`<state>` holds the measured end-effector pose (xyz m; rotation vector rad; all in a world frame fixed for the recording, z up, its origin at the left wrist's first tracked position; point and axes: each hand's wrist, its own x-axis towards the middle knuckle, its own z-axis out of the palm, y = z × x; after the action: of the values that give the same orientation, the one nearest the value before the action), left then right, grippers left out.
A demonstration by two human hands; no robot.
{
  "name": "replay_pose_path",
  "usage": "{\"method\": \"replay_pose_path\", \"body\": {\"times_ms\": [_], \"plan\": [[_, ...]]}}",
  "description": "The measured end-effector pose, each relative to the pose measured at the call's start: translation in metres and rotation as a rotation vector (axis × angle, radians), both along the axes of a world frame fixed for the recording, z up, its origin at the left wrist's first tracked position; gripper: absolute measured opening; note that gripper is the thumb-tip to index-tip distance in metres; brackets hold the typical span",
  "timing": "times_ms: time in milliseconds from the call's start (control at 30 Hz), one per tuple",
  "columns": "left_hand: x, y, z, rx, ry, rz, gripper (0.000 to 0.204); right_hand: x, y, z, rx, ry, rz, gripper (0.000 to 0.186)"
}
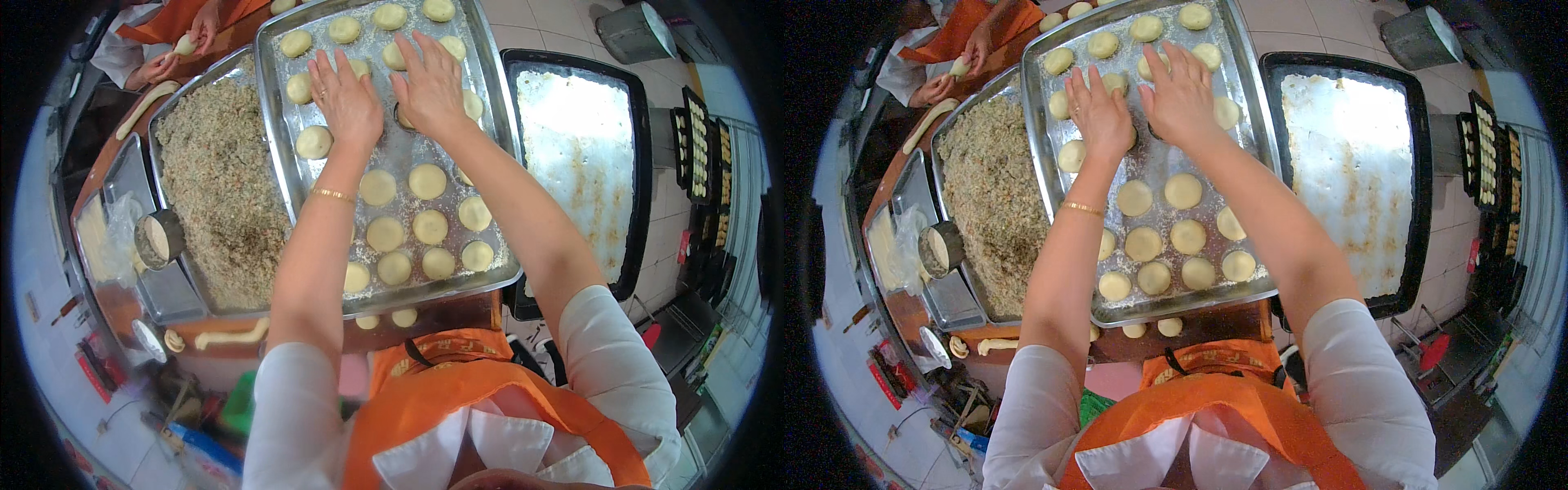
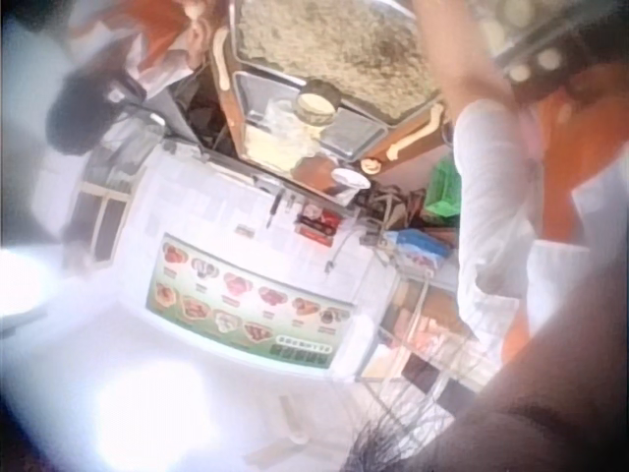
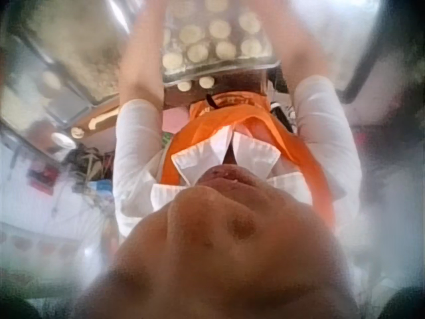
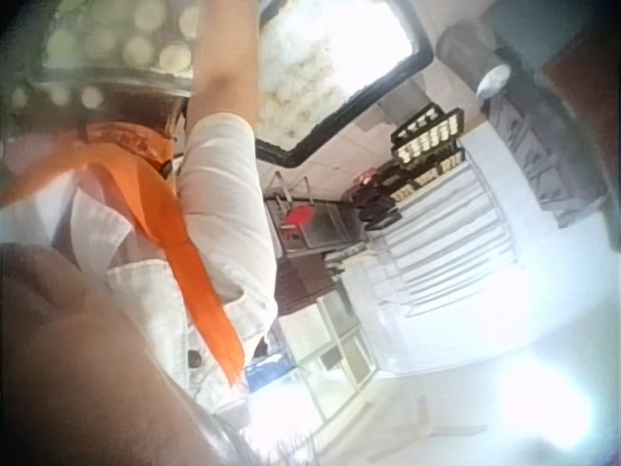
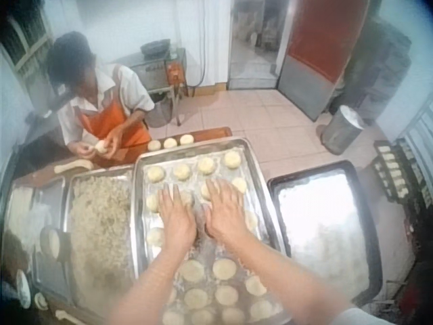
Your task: The person places dough balls into small metal molds on a tray, presses them down to flatten, transfers them to a large black baking sheet, and then moves the tray across the workspace.
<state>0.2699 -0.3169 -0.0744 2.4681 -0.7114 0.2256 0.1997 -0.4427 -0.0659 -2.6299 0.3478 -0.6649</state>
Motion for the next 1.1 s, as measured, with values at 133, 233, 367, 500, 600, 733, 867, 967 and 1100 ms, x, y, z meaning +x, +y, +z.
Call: {"method": "replay_pose_path", "body": {"times_ms": [133,233,367,500,600,733,867,967,1100], "plan": [[-0.008,-0.013,-0.015,0.267,0.052,0.026,0.070,0.013,0.001,-0.031,-0.086,0.148,-0.044,0.062],[-0.011,-0.005,-0.020,0.311,0.042,0.006,0.068,0.012,0.007,-0.034,-0.142,0.193,-0.023,0.060],[-0.010,0.001,-0.025,0.321,-0.001,-0.015,0.069,0.011,0.008,-0.033,-0.112,0.191,0.020,0.059],[-0.010,0.004,-0.026,0.288,-0.059,-0.065,0.070,0.009,0.006,-0.034,-0.101,0.145,0.018,0.058],[-0.008,-0.002,-0.023,0.287,-0.077,-0.062,0.071,0.011,0.003,-0.032,-0.152,0.160,0.001,0.058],[-0.005,0.000,-0.019,0.314,-0.036,-0.049,0.070,0.009,0.004,-0.022,-0.254,0.128,-0.024,0.059],[-0.038,0.034,0.003,0.126,0.100,-0.109,0.069,-0.032,0.012,0.020,0.090,0.199,0.114,0.061],[-0.055,0.044,0.019,0.299,0.193,-0.239,0.069,-0.056,0.008,0.011,-0.113,0.322,0.169,0.064],[-0.047,0.046,0.015,0.283,0.184,-0.208,0.066,-0.045,0.016,0.015,-0.157,0.404,0.170,0.064]]}}
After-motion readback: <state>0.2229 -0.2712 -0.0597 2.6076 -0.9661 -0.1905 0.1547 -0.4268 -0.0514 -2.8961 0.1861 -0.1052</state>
